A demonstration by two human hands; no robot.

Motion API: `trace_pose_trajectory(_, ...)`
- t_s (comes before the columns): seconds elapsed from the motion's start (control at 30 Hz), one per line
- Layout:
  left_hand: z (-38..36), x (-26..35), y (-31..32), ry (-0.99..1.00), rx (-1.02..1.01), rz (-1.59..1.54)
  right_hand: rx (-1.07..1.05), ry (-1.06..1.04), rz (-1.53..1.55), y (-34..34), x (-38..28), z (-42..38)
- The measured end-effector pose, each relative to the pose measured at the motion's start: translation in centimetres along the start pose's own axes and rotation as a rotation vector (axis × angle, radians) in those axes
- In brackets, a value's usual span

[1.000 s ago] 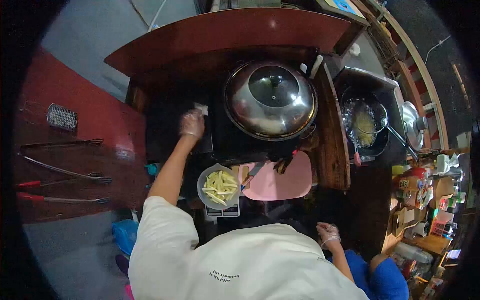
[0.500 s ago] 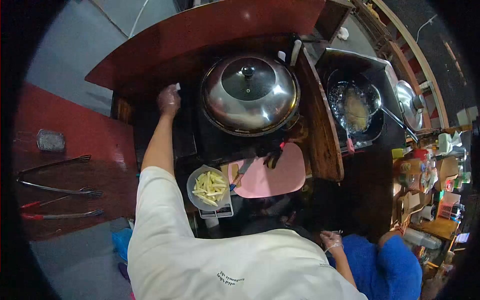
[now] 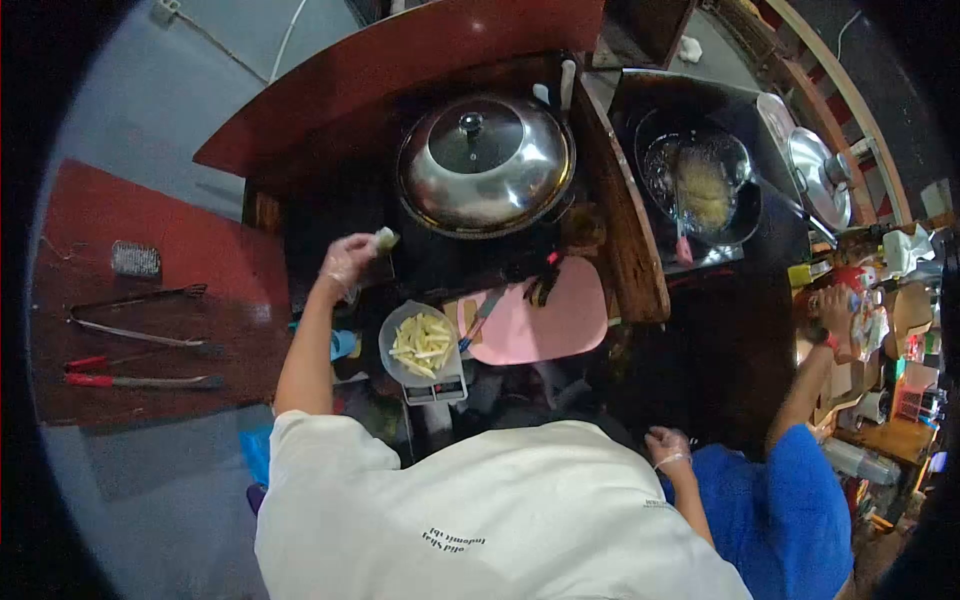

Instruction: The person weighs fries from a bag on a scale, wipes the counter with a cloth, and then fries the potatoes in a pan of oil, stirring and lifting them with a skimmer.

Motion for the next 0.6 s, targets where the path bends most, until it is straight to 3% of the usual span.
trace_pose_trajectory(0.03,-0.8,1.2,-0.3,-0.068,-0.016,-0.284,0.012,0.007,0.016,0.0,0.8,0.2)
trace_pose_trajectory(0.07,-0.6,0.8,-0.6,-0.074,-0.059,-0.522,0.02,0.023,0.087,-1.7,-2.8,-0.9)
trace_pose_trajectory(0.1,-1.2,1.7,-0.3,-0.076,-0.061,-0.517,0.018,0.026,0.092,-1.6,-2.3,-0.7)
trace_pose_trajectory(0.17,-2.5,4.1,0.6,0.075,-0.1,-0.864,0.039,0.004,-0.029,-1.8,-1.2,-0.7)
trace_pose_trajectory(0.27,-5.0,6.7,4.0,0.127,-0.158,-0.971,0.02,-0.03,-0.03,-1.6,-0.1,-0.6)
trace_pose_trajectory(0.37,-8.0,8.2,11.2,0.124,-0.3,-1.038,0.072,-0.042,0.052,-1.8,0.7,-1.3)
trace_pose_trajectory(0.43,-10.1,6.7,17.7,-0.035,-0.351,-1.039,0.052,-0.009,0.177,-2.6,-0.2,-2.2)
trace_pose_trajectory(0.5,-12.9,6.3,25.2,-0.268,-0.356,-0.979,0.088,-0.03,0.067,-2.6,0.1,-2.4)
trace_pose_trajectory(0.6,-16.3,3.0,35.9,-0.454,-0.549,-0.971,0.067,0.023,0.154,-2.1,1.8,-2.3)
Point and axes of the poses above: each hand's wrist, its own z-axis towards the middle knuckle, its own y-axis out of the palm, x = y × z, the point moved 5 cm from there along z, towards the middle knuckle, and after that the axes turned 12 degrees about z, right-handed, at the moved point
